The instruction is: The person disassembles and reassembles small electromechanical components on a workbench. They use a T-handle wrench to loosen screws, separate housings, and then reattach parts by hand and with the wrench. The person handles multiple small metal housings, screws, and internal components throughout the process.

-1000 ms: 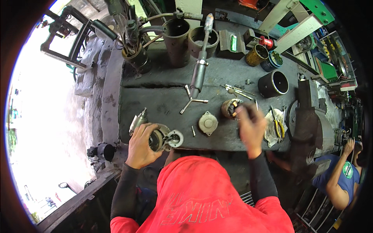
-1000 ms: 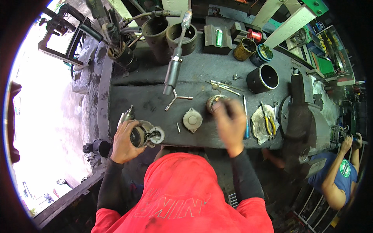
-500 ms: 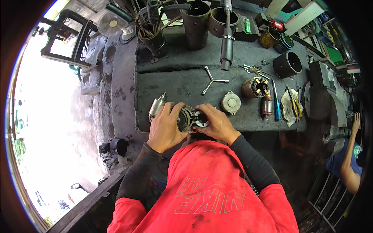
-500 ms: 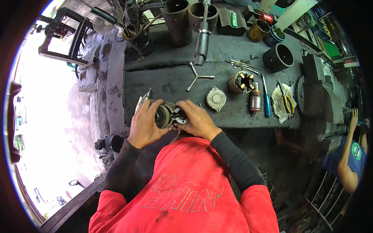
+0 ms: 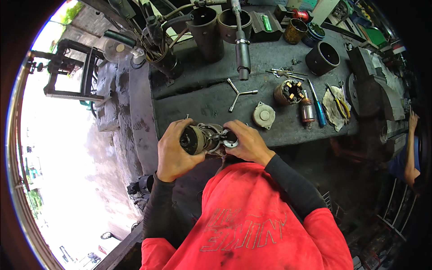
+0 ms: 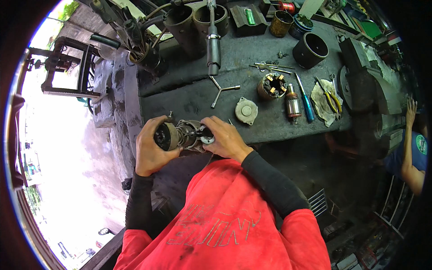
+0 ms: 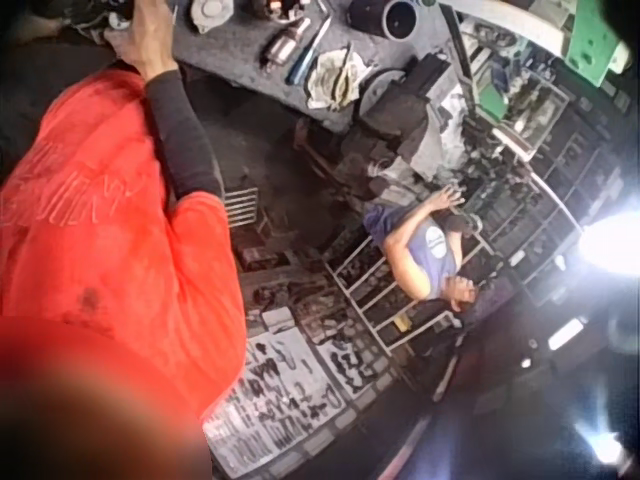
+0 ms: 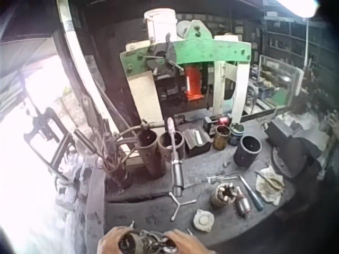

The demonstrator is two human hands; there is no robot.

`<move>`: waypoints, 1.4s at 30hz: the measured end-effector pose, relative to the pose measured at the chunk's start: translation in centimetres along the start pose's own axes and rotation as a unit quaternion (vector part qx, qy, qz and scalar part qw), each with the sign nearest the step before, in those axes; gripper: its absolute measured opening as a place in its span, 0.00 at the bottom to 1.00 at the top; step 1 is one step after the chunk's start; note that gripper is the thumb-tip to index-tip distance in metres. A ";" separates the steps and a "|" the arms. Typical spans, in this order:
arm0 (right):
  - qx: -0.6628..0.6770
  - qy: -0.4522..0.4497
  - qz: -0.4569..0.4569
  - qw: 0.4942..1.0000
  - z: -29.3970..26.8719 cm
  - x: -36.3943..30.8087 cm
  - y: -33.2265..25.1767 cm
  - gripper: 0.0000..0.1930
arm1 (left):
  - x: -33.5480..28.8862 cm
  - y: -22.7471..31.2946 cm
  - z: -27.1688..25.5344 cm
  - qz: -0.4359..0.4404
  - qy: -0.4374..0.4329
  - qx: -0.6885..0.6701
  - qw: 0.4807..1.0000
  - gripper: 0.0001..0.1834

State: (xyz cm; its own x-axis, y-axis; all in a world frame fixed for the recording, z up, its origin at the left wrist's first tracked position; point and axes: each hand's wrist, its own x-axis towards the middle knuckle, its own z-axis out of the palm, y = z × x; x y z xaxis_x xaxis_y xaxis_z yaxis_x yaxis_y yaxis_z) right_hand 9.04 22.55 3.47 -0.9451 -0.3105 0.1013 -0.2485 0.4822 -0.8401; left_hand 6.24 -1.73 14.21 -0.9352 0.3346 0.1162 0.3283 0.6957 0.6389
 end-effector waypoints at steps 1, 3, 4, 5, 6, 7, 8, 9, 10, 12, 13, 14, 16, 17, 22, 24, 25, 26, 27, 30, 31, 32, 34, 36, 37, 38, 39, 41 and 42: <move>0.007 0.008 0.005 1.000 -0.2 0.0 0.1 0.35 | 0.3 0.0 -0.3 -0.004 0.000 0.006 1.000 0.42; 0.020 0.013 0.017 1.000 -0.7 -0.2 0.4 0.34 | 0.9 0.0 -0.9 -0.025 -0.008 -0.019 0.999 0.43; 0.025 0.019 0.023 0.999 -1.0 -0.2 0.7 0.33 | 1.2 0.0 -1.2 -0.038 -0.013 -0.033 0.999 0.44; 0.029 0.026 0.029 0.999 -1.2 -0.3 0.8 0.32 | 1.6 0.1 -1.6 -0.054 -0.020 -0.046 0.997 0.46; 0.030 0.036 0.035 0.998 -1.5 -0.3 1.1 0.31 | 1.9 0.2 -2.0 -0.067 -0.022 -0.059 0.996 0.47; 0.040 0.046 0.055 0.997 -1.8 -0.3 1.2 0.29 | 2.3 0.3 -2.4 -0.080 -0.024 -0.071 0.994 0.47; 0.050 0.049 0.079 0.994 -2.0 -0.3 1.5 0.29 | 2.6 0.5 -2.8 -0.093 -0.025 -0.083 0.992 0.48; 0.061 0.052 0.104 0.991 -2.2 -0.2 1.7 0.29 | 3.0 0.7 -3.2 -0.106 -0.025 -0.092 0.990 0.48; 0.074 0.055 0.128 0.987 -2.3 0.0 1.9 0.28 | 3.4 1.0 -3.6 -0.104 -0.017 -0.104 0.989 0.46; 0.073 0.064 0.161 0.982 -2.4 0.6 2.3 0.29 | 4.2 1.4 -4.4 -0.099 -0.003 -0.126 0.987 0.42; 0.080 0.062 0.179 0.978 -2.2 1.1 2.5 0.30 | 4.5 1.6 -4.8 -0.102 -0.005 -0.130 0.986 0.43; 0.085 0.065 0.197 0.974 -2.1 1.5 2.7 0.31 | 4.8 1.7 -5.1 -0.105 -0.007 -0.133 0.985 0.43; 0.123 0.081 0.242 0.959 -1.3 2.3 2.9 0.32 | 5.2 1.7 -5.6 -0.114 -0.016 -0.130 0.985 0.45; 0.136 0.099 0.254 0.952 -0.8 2.7 3.0 0.33 | 5.2 1.7 -5.8 -0.120 -0.022 -0.124 0.985 0.46; 0.139 0.132 0.245 0.951 0.3 3.1 4.1 0.32 | 5.2 0.8 -5.6 -0.077 -0.009 -0.057 0.995 0.46; 0.007 0.126 0.187 0.974 0.1 3.1 4.7 0.30 | 5.2 0.5 -5.4 -0.044 -0.010 -0.026 0.999 0.45; -0.015 0.088 0.200 0.976 -0.1 3.3 5.0 0.30 | 5.2 0.4 -5.2 -0.035 -0.006 -0.012 0.999 0.45; -0.034 0.073 0.189 0.979 -0.3 3.2 5.1 0.29 | 5.2 0.4 -5.0 -0.029 -0.001 -0.003 1.000 0.45; -0.061 0.057 0.186 0.979 -0.4 3.2 5.1 0.28 | 5.3 0.4 -4.9 -0.024 0.003 0.006 1.000 0.44; -0.165 0.040 0.164 0.972 -0.8 2.7 4.1 0.26 | 5.4 0.7 -4.7 0.011 0.003 0.034 0.999 0.43; -0.196 0.042 0.148 0.968 -1.0 2.5 3.4 0.26 | 5.5 0.8 -4.7 0.025 -0.003 0.039 0.999 0.43; -0.209 0.075 0.120 0.968 -1.2 2.7 2.6 0.26 | 5.5 1.0 -4.7 0.038 -0.007 0.043 0.998 0.43; -0.219 0.145 0.050 0.964 -1.6 3.4 0.9 0.25 | 5.5 1.4 -5.1 0.060 -0.022 0.051 0.997 0.42; 0.046 0.114 0.002 0.992 -1.5 6.2 -0.2 0.29 | 5.5 1.9 -5.4 0.079 -0.051 0.057 0.994 0.42; 0.178 0.065 -0.056 0.980 -1.4 9.1 -0.4 0.30 | 5.4 2.2 -5.6 0.078 -0.068 0.062 0.993 0.42; 0.318 -0.051 -0.012 0.947 -1.1 12.2 -0.4 0.29 | 5.4 2.5 -5.9 0.082 -0.081 0.067 0.991 0.42; 0.432 -0.158 0.053 0.886 -0.4 14.4 -0.5 0.28 | 5.4 2.8 -6.1 0.086 -0.095 0.072 0.989 0.42; 0.442 -0.235 0.133 0.856 1.8 16.9 -0.3 0.23 | 5.3 3.0 -6.3 0.097 -0.105 0.065 0.988 0.42; 0.379 -0.265 0.137 0.876 2.6 18.0 0.2 0.22 | 5.2 2.8 -6.3 0.097 -0.107 0.062 0.988 0.42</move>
State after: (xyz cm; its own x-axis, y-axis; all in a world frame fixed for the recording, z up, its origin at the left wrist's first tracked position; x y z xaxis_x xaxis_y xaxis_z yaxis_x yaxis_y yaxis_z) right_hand -7.45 14.94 3.71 -0.6663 -0.7020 -0.2514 0.3741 -0.0231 -0.9271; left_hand 1.43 -2.02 21.41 -0.8082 0.5864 0.0546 0.5243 0.6740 0.5205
